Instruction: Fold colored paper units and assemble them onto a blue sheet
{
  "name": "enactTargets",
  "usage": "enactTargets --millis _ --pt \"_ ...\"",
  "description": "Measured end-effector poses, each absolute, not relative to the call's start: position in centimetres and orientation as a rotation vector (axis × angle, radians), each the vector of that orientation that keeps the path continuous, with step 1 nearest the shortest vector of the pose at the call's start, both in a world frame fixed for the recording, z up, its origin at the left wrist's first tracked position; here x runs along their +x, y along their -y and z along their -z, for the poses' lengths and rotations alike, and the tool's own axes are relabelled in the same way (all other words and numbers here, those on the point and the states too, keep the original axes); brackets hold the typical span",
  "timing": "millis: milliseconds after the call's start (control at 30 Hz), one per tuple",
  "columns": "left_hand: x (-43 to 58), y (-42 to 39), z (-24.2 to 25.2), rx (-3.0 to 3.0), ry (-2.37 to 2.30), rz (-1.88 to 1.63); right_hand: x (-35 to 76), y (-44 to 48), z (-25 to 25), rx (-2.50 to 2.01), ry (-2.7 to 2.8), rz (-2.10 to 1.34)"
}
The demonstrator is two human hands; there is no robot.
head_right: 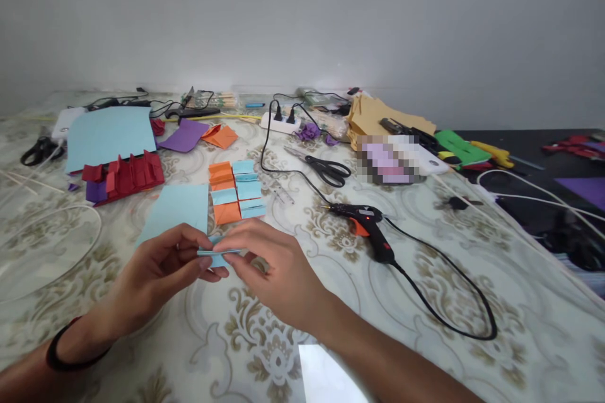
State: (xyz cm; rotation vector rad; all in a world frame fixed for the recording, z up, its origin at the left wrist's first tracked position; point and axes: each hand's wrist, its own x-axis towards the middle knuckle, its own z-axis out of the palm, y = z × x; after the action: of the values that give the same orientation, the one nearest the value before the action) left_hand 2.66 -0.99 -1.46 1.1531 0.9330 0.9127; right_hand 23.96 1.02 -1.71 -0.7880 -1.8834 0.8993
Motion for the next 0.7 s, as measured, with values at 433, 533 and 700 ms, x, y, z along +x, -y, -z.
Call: enactTargets --millis 433,533,700 --pt "2.74 0.66 1.16 1.097 -0.939 -0.956 24.03 -0.99 2.05 -0.696 1.916 -0.799" --pt "2.75 0.76 1.19 1.078 -0.891 -0.956 24.11 -1.01 1.97 -0.702 1.949 -0.75" --pt "2.72 0.84 1.47 1.131 -0.844 -0.963 24.17 -0.98 1.73 -0.677 1.983 -0.795"
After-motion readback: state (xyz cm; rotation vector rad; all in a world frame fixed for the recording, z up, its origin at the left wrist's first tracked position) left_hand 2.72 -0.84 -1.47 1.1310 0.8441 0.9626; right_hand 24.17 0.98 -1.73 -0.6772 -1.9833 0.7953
